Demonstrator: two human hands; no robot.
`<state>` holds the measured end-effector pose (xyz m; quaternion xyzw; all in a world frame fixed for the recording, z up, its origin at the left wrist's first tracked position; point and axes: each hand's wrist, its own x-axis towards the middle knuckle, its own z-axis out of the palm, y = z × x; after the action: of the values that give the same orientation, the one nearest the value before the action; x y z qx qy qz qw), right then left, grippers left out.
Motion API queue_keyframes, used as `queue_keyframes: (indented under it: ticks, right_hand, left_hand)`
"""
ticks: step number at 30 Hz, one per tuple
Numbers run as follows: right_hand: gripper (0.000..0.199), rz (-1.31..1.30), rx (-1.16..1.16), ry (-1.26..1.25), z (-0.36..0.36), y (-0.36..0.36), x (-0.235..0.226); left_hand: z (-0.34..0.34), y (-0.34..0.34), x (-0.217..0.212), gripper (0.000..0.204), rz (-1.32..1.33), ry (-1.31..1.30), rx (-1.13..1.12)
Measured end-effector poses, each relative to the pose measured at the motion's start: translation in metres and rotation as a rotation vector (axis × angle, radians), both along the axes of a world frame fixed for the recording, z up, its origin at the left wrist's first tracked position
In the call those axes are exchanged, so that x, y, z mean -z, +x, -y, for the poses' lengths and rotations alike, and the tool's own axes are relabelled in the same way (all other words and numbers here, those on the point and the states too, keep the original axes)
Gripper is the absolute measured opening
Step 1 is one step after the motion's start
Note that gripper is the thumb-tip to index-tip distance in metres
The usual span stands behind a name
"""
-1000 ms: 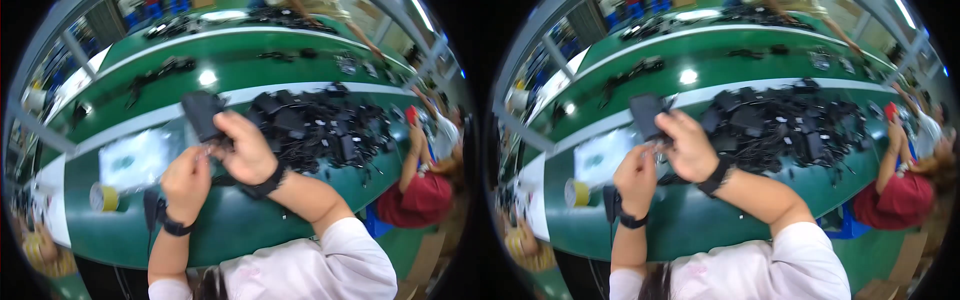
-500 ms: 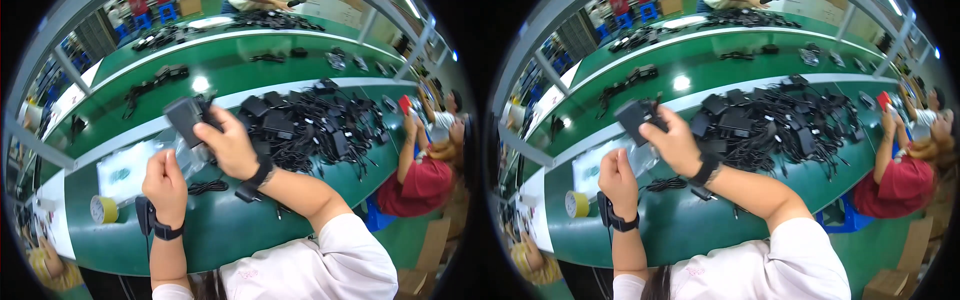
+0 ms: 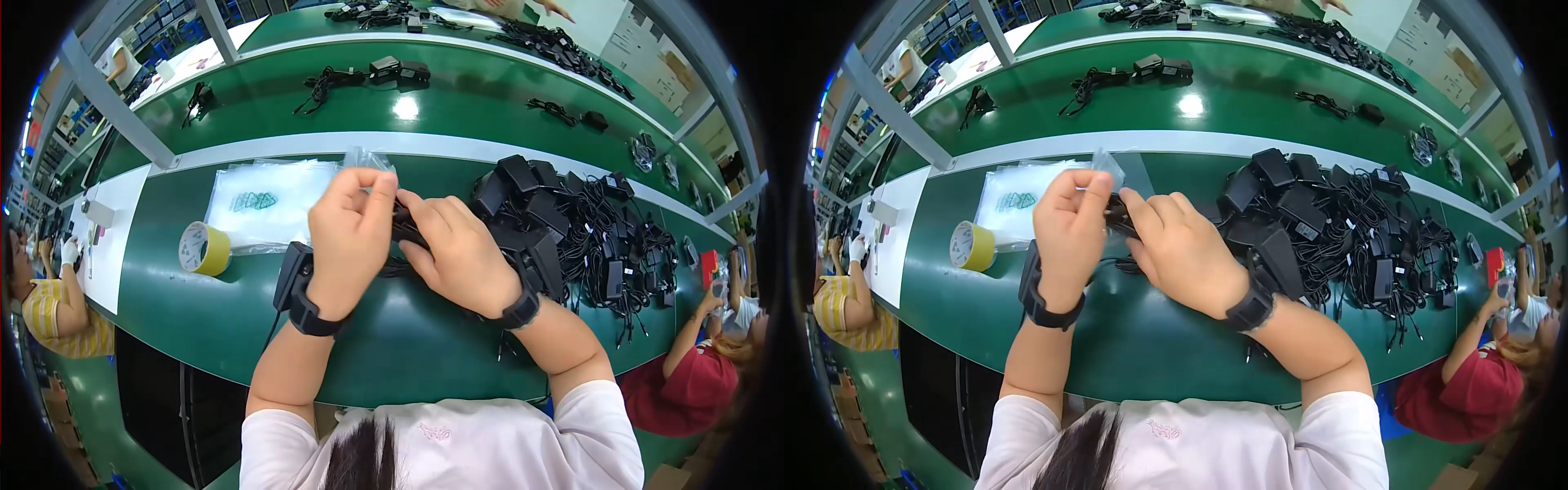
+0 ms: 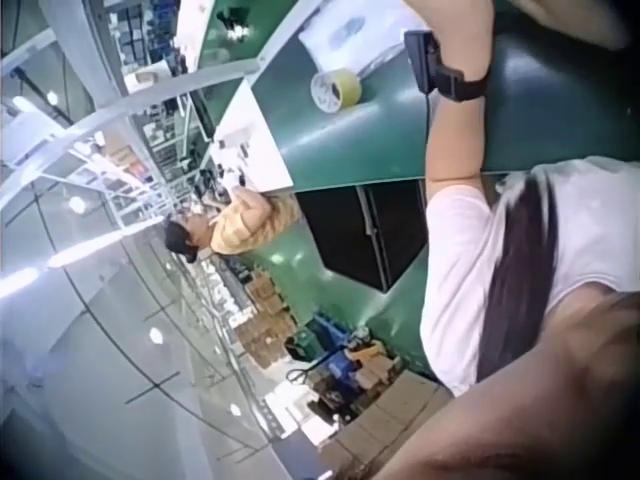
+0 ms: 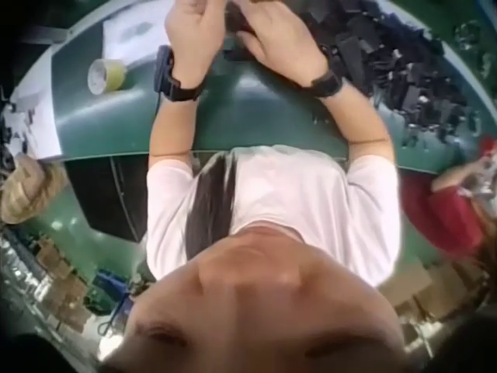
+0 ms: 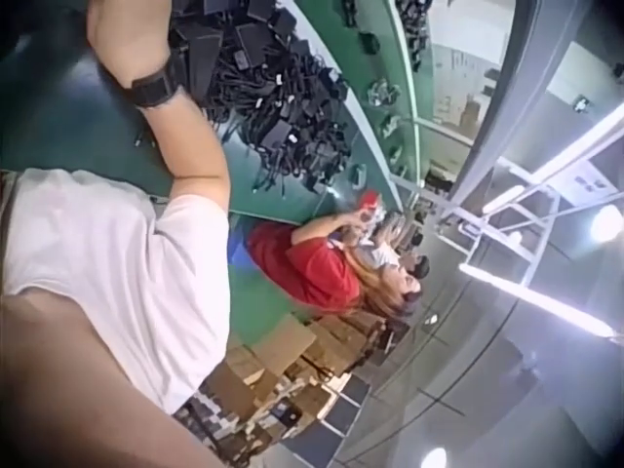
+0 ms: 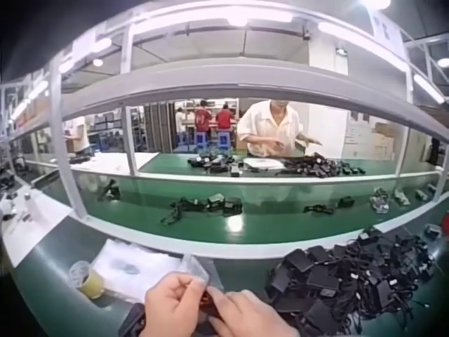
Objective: Manually placing power adapters and attached cables into individual plastic bags on an assembly line.
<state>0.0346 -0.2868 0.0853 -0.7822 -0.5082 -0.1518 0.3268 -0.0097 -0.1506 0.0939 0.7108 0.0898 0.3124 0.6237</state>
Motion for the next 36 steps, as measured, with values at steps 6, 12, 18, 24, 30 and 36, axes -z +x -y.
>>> queue_keyframes:
  ticks: [6, 12, 18, 24, 30, 36]
  right_hand:
    - [0.051, 0.139, 0.003, -0.163, -0.011, 0.008, 0.012]
    - [0.042, 0.084, 0.098, -0.213, -0.014, 0.013, 0.015]
    - [0.027, -1.444, -0.234, 0.165, -0.006, 0.048, -0.005]
    - [0.032, -1.709, -0.293, 0.837, -0.023, 0.029, -0.006]
    - [0.031, -1.591, -0.359, 0.611, -0.016, 0.042, -0.022]
    - [0.039, -1.733, -0.470, 0.676, -0.013, 0.044, -0.032]
  left_hand:
    - [-0.009, 0.001, 0.006, 0.015, -0.013, -0.114, 0.089]
    - [-0.005, 0.003, 0.026, 0.009, 0.139, 0.824, -0.187]
    - [0.009, 0.003, 0.032, 0.005, 0.291, 0.933, -0.224]
    - [0.014, 0.008, 0.021, 0.008, 0.280, 0.719, -0.152]
    - [0.015, 0.002, 0.019, 0.013, 0.367, 0.577, -0.126]
    - [0.014, 0.005, 0.010, 0.013, 0.454, 0.616, -0.086]
